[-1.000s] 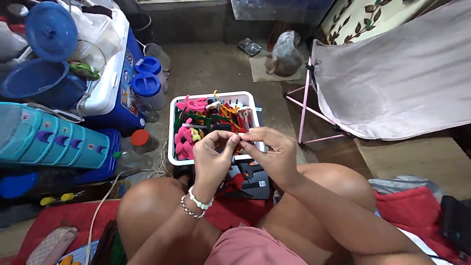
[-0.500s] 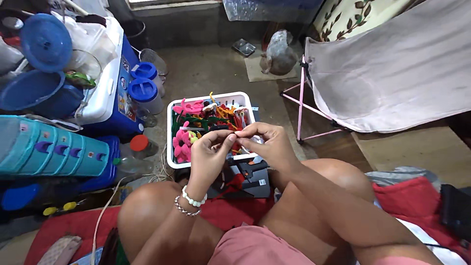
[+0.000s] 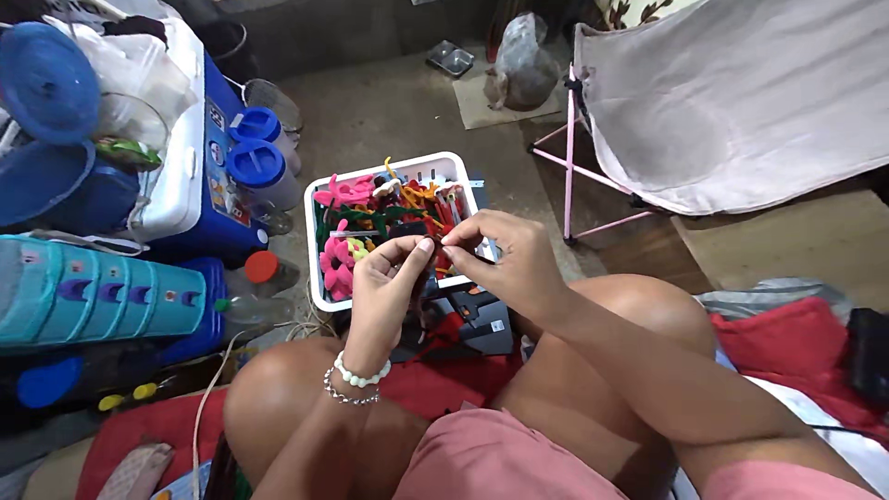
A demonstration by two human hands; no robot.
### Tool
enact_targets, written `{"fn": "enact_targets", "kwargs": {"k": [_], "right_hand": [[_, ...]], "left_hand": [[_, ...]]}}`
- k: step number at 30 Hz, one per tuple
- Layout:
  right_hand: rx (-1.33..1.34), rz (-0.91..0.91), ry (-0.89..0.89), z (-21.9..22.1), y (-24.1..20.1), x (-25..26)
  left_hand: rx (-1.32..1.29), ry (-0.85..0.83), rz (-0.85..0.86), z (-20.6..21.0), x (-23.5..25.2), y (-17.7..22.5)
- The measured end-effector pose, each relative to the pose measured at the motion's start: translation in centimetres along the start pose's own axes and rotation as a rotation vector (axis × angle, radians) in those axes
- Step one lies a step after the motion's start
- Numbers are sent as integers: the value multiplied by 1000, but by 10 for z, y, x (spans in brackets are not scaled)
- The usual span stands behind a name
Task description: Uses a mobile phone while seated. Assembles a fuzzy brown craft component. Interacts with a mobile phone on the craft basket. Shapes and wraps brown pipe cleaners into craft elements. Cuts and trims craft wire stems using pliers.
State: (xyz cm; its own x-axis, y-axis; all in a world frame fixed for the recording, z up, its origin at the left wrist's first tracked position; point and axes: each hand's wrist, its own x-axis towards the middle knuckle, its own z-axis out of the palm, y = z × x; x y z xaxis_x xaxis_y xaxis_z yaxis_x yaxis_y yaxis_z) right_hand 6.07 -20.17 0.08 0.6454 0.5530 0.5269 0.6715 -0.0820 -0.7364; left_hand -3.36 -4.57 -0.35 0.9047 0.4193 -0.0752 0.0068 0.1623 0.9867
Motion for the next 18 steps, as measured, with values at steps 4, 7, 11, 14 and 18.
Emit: {"fn": "enact_targets", "kwargs": {"k": [4,7,11,14,18], "right_hand": [[3,-4,-26,-1,0,1],[-35,-33,-63,-3,1,2],[-123,-166,-158,-8,5,5],[-197,-261,-212,-12,10,7],[-315,-371,-240,-17,13,10]], "left_hand": [[-8,4,-4,1,-1,1],[5,-11,-7,0,-1,2],[59,-41,2,-4,-1,2],[133,-81,35,-8,0,2],[298,-171,60,-14,1,4]]}}
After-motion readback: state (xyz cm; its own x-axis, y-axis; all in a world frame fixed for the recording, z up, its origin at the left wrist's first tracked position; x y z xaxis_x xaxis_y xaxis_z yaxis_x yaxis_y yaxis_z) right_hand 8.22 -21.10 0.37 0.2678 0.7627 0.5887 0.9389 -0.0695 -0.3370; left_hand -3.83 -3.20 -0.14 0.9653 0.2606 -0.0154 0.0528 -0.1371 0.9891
